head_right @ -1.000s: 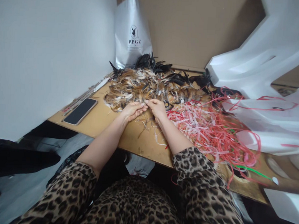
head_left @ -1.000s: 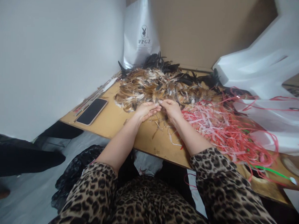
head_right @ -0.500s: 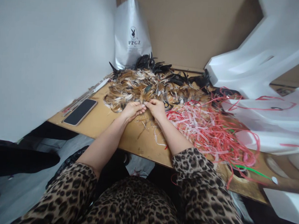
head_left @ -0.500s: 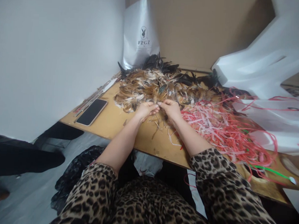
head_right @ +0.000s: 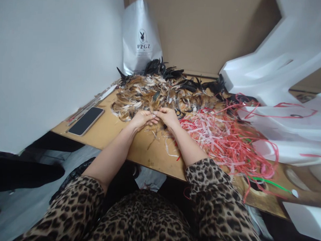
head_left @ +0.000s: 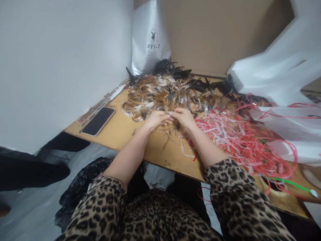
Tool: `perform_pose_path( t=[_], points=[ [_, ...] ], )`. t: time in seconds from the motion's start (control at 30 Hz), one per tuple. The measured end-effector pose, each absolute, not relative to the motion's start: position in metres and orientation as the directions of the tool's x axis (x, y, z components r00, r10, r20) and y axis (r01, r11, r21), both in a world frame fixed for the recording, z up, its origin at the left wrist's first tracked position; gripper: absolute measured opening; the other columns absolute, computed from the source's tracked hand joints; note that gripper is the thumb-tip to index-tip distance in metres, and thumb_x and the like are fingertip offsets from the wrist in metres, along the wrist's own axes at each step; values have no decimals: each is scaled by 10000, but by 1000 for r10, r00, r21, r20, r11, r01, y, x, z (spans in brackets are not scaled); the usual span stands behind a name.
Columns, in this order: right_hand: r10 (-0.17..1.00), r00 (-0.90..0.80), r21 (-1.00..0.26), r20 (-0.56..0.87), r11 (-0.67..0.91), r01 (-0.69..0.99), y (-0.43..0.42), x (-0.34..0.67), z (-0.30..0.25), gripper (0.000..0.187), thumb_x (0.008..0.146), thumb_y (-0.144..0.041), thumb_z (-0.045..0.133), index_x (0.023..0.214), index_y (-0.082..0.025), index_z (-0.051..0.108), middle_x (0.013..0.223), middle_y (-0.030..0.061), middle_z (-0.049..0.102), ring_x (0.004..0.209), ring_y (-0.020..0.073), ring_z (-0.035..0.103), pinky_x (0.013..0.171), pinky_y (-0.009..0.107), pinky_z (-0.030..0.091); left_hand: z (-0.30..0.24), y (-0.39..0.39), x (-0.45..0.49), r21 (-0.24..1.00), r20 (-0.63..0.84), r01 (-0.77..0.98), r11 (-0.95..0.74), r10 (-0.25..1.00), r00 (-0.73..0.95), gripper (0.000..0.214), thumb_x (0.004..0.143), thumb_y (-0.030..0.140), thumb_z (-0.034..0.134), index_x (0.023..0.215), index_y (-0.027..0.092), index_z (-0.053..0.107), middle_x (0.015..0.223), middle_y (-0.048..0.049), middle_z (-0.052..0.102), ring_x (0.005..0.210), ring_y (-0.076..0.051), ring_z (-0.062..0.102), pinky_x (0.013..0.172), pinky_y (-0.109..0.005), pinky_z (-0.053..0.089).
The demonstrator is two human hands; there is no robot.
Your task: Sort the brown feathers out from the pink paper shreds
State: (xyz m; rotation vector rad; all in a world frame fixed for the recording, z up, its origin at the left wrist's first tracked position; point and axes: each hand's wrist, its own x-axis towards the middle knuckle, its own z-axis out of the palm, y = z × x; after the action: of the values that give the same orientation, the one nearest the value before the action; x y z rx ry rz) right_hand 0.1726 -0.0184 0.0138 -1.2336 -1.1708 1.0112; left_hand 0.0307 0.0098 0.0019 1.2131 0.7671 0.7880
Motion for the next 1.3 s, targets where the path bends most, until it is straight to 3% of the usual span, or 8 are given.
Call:
perform_pose_path(
  t=[0.23,0.43,0.87,1.13,1.23,1.3],
  points=[
    [978,147,-980,150,127,156,-23,172,20,343,529,-480,712,562,-158,600,514,-18,540,510,103,461,472,230,339,7,5,34,998,-67,19,67,844,532,134,748,195,584,703,76,626,708,-99,671,551,-94,603,506,-187,439],
    [970,177,-975,164,133,178,-20,176,21,351,526,-475,717,570,-146,603,514,-13,539,521,107,465,474,233,340,7,4,37,1000,-2,-6,6,848,530,134,752,194,582,701,75,618,631,-66,645,510,-77,572,519,-191,446],
    [978,142,-976,152,126,176,-20,179,21,351,519,-481,723,600,-151,636,518,-4,571,525,119,493,488,243,369,8,3,35,987,-86,-68,146,837,540,186,696,253,668,738,73,643,744,-106,675,605,-100,624,576,-195,471],
    [987,110,-993,119,118,15,-15,175,10,343,518,-467,730,639,-159,637,598,1,609,570,124,535,542,251,419,3,7,30,964,-155,-98,249,818,554,163,697,229,673,733,76,630,694,-84,666,567,-84,612,537,-167,456],
    [986,102,-991,133,134,-6,-14,176,10,348,555,-451,713,749,-170,646,666,4,626,604,123,550,598,264,445,5,9,30,929,-194,-180,322,841,505,151,715,214,659,769,78,622,749,-95,676,620,-100,635,547,-164,463],
    [972,102,-975,210,201,89,-14,179,11,382,577,-421,705,862,-175,641,722,10,630,633,125,555,636,277,454,6,11,29,885,-219,-272,378,853,474,131,721,186,653,793,84,615,776,-95,678,666,-115,649,570,-170,476]
  ],
)
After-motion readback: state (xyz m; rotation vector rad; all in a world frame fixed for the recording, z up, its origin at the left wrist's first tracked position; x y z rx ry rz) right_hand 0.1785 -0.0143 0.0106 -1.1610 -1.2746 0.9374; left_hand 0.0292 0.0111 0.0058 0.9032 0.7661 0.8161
